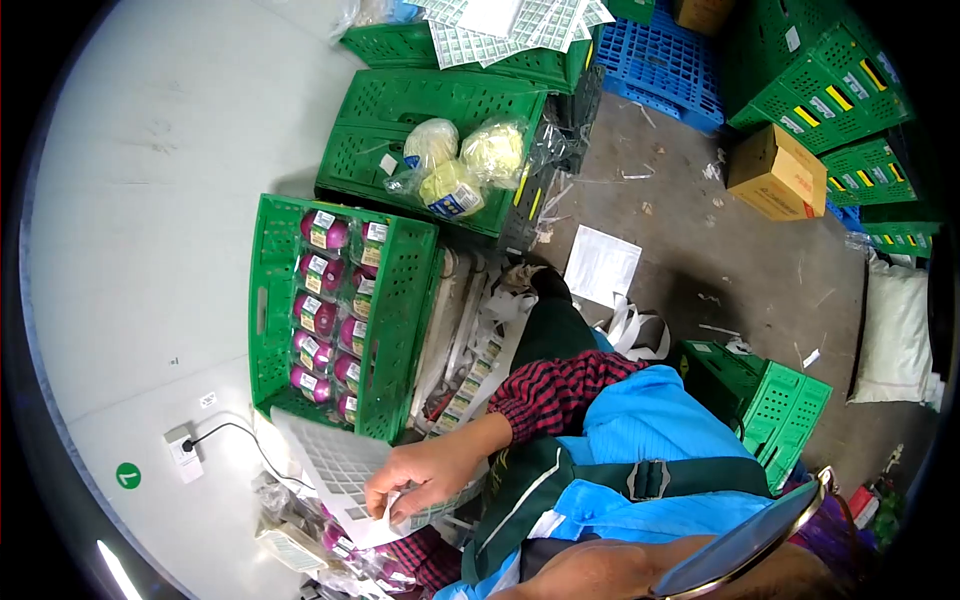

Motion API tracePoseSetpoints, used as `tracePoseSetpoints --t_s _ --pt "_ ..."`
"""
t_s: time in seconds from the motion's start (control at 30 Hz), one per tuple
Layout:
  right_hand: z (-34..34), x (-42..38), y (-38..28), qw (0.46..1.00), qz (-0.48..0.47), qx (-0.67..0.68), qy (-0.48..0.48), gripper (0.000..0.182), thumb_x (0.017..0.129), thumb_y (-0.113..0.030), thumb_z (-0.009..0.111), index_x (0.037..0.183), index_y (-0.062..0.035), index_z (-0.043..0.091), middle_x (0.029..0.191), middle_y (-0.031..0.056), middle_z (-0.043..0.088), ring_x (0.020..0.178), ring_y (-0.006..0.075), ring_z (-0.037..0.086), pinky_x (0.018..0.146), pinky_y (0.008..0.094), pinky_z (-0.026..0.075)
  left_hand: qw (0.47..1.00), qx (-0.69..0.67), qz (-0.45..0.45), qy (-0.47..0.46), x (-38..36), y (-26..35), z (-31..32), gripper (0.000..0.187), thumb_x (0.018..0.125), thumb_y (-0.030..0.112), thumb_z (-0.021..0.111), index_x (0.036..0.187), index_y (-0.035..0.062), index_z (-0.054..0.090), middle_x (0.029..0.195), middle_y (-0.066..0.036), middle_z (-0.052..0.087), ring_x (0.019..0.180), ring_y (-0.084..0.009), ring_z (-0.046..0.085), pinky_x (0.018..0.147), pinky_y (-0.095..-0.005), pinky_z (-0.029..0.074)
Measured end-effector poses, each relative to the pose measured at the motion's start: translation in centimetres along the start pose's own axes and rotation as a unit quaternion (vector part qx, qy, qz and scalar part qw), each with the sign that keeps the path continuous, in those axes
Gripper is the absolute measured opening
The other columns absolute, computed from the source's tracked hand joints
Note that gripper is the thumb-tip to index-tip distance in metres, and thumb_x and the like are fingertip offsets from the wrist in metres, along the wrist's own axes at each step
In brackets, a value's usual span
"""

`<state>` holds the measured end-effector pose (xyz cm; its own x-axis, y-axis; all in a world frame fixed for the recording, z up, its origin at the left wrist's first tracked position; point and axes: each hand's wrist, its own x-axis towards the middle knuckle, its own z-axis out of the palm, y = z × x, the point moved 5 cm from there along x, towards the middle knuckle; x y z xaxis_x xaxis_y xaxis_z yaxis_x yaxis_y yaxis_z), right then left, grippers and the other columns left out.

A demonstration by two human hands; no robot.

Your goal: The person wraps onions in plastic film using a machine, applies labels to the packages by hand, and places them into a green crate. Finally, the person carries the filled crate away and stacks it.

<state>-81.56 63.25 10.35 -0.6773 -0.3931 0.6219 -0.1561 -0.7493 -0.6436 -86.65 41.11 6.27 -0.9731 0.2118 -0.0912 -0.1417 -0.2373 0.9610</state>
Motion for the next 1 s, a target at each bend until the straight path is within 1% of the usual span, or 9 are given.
tracePoseSetpoints --t_s 0.13,0.27,0.3,0.33,0.43,0.53,0.7,0.83,1.0 --pt "-1.0 -0.6 0.9 0.999 0.038 0.006 0.032 0.025 0.087 -0.010 0.059 0.109 0.0010 0.054 0.089 0.0044 0.058 0.075 0.0062 0.051 0.063 0.0237 0.040 0.999 0.008 -0.037 -0.015 0.5 -1.4 -0.5 0.055 0.093 0.034 0.044 0.140 0.0079 0.031 0.137 -0.012 0.042 0.123 -0.0277 0.042 0.105 -0.0438 0.031" --pt "-4.4 -1.1 1.4 0.992 0.085 -0.041 0.080 0.029 0.088 -0.017 0.060 0.110 0.0002 0.053 0.094 0.0073 0.061 0.082 0.0100 0.057 0.069 0.0255 0.046 0.999 0.008 -0.044 -0.001 0.8 -3.2 -1.1 0.054 0.093 0.028 0.046 0.140 0.0081 0.031 0.136 -0.013 0.043 0.123 -0.0272 0.043 0.104 -0.0423 0.034" --pt "-6.1 -1.2 1.4 0.984 0.051 -0.096 0.139 0.027 0.087 -0.016 0.061 0.109 -0.0009 0.055 0.089 0.0035 0.060 0.077 0.0083 0.056 0.064 0.0249 0.046 0.999 0.008 -0.040 0.012 0.6 -3.2 -1.2 0.054 0.092 0.027 0.047 0.140 0.0081 0.031 0.136 -0.013 0.043 0.123 -0.0271 0.043 0.104 -0.0419 0.034" --pt "-7.5 -1.1 2.0 0.980 0.017 0.001 0.200 0.024 0.087 -0.014 0.062 0.107 -0.0020 0.056 0.089 0.0010 0.060 0.076 0.0079 0.055 0.063 0.0249 0.046 0.999 0.002 -0.027 0.028 0.6 -3.1 -1.3 0.054 0.092 0.026 0.048 0.140 0.0082 0.031 0.136 -0.013 0.043 0.123 -0.0270 0.043 0.103 -0.0415 0.035" --pt "-13.6 -2.2 3.9 0.916 0.116 -0.125 0.364 0.023 0.086 -0.008 0.061 0.108 -0.0018 0.056 0.090 0.0003 0.061 0.082 0.0069 0.055 0.070 0.0239 0.047 0.993 -0.029 0.026 0.111 0.3 -1.4 -1.1 0.057 0.090 0.015 0.051 0.141 0.0058 0.029 0.131 -0.011 0.048 0.119 -0.0251 0.046 0.101 -0.0385 0.037" --pt "-15.8 -2.0 3.9 0.901 0.141 -0.118 0.392 0.043 0.084 -0.004 0.062 0.123 -0.0033 0.043 0.087 0.0053 0.063 0.076 0.0084 0.058 0.068 0.0231 0.047 0.981 0.037 0.105 0.161 0.8 -0.5 -2.3 0.068 0.084 -0.003 0.056 0.143 0.0034 0.023 0.117 -0.007 0.055 0.108 -0.0190 0.051 0.096 -0.0322 0.038" --pt "-17.6 0.9 6.4 0.915 0.190 -0.216 0.282 0.029 0.084 -0.007 0.062 0.112 -0.0030 0.055 0.084 0.0030 0.063 0.069 0.0041 0.052 0.060 0.0203 0.041 0.958 0.133 0.146 0.208 -1.0 1.3 -2.1 0.078 0.084 -0.004 0.055 0.147 0.0090 0.011 0.129 -0.015 0.048 0.115 -0.0209 0.049 0.099 -0.0329 0.035" --pt "-17.7 4.8 6.6 0.896 0.250 -0.306 0.204 0.015 0.084 -0.006 0.061 0.098 -0.0033 0.066 0.086 -0.0004 0.064 0.068 0.0033 0.051 0.061 0.0193 0.040 0.957 0.087 0.156 0.228 -2.0 2.7 -3.1 0.063 0.079 -0.007 0.056 0.138 0.0023 0.036 0.132 -0.011 0.047 0.118 -0.0187 0.048 0.100 -0.0302 0.036" --pt "-17.0 10.0 8.6 0.910 0.257 -0.316 0.079 0.017 0.086 -0.005 0.057 0.101 -0.0015 0.065 0.096 0.0026 0.066 0.077 0.0058 0.054 0.068 0.0203 0.043 0.954 0.112 0.115 0.252 -2.8 4.1 -4.8 0.062 0.078 -0.006 0.057 0.136 0.0014 0.039 0.125 -0.009 0.053 0.113 -0.0167 0.050 0.097 -0.0290 0.038"
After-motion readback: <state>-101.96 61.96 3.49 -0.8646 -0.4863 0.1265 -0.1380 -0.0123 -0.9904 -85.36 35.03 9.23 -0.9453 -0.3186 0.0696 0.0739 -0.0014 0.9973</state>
